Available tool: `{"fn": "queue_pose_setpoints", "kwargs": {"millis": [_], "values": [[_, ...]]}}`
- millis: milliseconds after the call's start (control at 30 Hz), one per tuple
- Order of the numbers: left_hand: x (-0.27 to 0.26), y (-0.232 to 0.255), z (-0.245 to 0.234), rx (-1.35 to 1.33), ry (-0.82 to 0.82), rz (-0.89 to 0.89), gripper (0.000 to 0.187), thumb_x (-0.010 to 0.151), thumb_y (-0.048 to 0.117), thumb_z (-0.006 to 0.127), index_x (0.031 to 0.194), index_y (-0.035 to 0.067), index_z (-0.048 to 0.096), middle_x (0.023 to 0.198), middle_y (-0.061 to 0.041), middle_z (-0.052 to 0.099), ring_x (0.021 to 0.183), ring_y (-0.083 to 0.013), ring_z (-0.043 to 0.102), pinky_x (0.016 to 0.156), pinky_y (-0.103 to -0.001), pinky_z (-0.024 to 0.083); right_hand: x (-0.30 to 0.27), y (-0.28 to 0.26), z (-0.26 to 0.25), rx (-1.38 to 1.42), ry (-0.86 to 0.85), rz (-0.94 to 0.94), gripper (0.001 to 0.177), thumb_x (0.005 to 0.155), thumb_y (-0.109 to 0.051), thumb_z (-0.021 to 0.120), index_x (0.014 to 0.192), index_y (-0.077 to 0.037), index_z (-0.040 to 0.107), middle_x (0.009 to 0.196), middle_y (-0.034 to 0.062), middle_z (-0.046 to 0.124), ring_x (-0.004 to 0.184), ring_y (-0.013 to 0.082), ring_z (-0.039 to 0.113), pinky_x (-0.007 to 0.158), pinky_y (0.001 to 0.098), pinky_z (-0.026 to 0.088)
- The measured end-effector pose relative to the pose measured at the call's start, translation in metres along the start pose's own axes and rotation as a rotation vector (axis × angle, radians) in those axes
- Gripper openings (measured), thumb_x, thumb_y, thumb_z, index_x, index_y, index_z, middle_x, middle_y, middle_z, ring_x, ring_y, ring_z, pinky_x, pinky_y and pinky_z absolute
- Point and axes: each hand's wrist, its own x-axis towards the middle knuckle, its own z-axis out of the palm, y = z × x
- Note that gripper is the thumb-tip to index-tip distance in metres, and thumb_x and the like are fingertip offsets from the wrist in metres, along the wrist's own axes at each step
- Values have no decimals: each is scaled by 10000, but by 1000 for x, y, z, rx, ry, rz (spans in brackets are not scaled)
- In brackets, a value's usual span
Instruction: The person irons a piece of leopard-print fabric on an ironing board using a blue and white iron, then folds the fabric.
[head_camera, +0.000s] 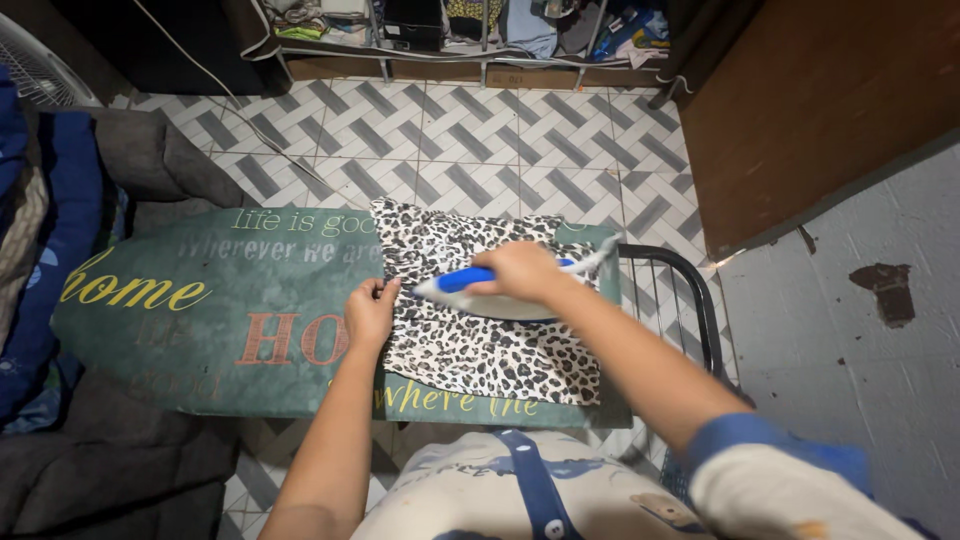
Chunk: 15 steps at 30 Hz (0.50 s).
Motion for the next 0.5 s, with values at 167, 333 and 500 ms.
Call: {"fn": "queue_pose_setpoints", "kwargs": {"millis": [167, 333, 500], "values": [[5, -6, 2, -69, -11, 26, 371, 898, 373, 766, 908, 2, 742, 712, -99, 714, 620, -196, 645, 629, -357, 508, -18, 19, -5, 64, 116, -79, 492, 813, -585, 744, 1163, -240, 761, 923, 67, 774, 809, 282, 731, 765, 422, 561], [4, -9, 3, -17, -10, -13, 373, 888, 379, 771, 923, 9, 750, 729, -115, 712, 635, -206, 643, 640, -364, 501, -79, 98, -29, 132, 78, 316, 549, 749, -534, 763, 1237, -281, 756, 1016, 58, 786, 856, 262, 744, 808, 396, 572], [-10, -2, -11, -3, 39, 130, 408, 914, 425, 731, 943, 19, 745, 846, -144, 732, 759, -278, 687, 699, -395, 521, -121, 119, -34, 67, 287, 463, 608, 781, -585, 807, 1235, -183, 760, 1023, 148, 784, 907, 287, 747, 877, 398, 569]]}}
